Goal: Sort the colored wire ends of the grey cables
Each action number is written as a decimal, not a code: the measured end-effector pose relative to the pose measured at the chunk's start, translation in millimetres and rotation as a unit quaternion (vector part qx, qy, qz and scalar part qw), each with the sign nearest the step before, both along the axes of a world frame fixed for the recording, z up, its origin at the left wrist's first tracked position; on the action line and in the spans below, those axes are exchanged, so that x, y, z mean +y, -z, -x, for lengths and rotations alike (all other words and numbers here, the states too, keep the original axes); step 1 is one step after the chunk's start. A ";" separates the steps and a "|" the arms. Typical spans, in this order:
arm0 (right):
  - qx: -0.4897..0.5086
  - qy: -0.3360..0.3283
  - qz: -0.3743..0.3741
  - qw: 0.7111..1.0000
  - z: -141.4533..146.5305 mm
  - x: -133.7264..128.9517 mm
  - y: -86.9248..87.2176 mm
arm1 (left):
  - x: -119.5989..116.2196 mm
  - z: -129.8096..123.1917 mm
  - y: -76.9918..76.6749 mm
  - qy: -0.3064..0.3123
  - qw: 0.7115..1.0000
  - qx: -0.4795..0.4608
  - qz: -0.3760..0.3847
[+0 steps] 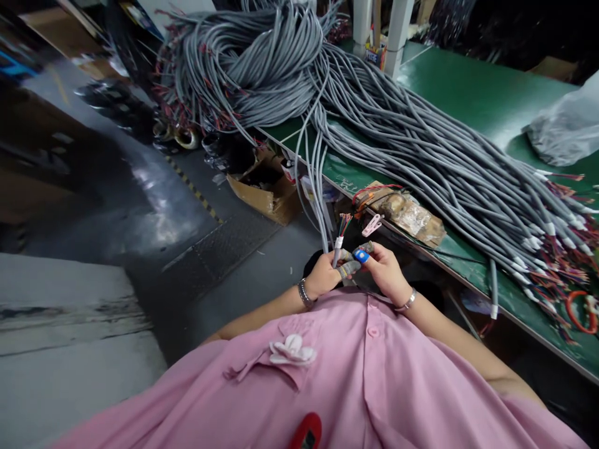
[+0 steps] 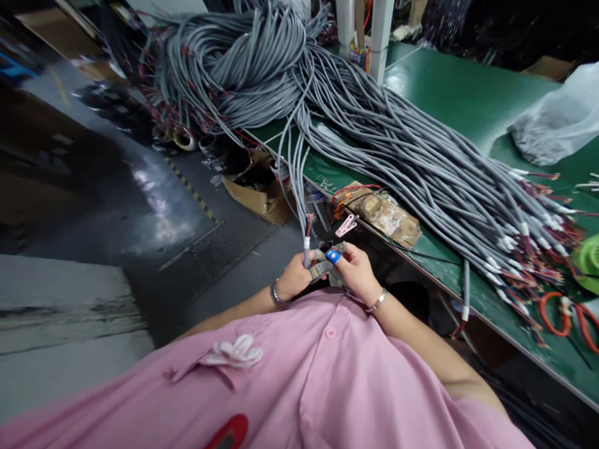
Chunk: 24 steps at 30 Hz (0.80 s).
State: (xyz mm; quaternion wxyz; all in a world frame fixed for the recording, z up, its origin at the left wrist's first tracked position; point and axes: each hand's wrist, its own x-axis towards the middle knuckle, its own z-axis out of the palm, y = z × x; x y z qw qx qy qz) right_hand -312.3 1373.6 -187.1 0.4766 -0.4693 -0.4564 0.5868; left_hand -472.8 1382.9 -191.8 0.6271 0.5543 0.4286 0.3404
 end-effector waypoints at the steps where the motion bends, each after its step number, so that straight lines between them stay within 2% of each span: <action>1: -0.001 -0.003 -0.003 1.000 -0.8 0.0 -0.5 | 1.2 0.8 -0.2 0.015 1.000 0.006 0.001; 4: -0.020 -0.010 -0.021 1.000 -2.1 0.6 -3.1 | 2.9 2.8 0.4 0.021 1.000 0.013 0.000; 12: 0.009 0.005 0.013 1.000 -2.8 5.4 1.2 | 1.1 -4.5 13.9 -0.110 0.987 -0.099 0.060; 15: 0.027 0.016 0.024 0.999 -2.5 5.9 4.6 | 1.1 -6.4 14.9 -0.129 0.983 -0.111 0.072; 18: 0.039 0.021 0.025 0.999 -0.1 5.6 2.1 | 2.2 -5.1 12.0 -0.093 0.990 -0.091 0.060; 22: 0.041 -0.022 0.033 0.998 5.2 4.5 -8.5 | 5.1 -0.1 9.3 0.011 0.998 -0.034 0.054; 24: 0.041 -0.027 0.039 0.998 7.5 4.4 -12.7 | 6.0 1.7 9.8 0.029 0.998 -0.025 0.058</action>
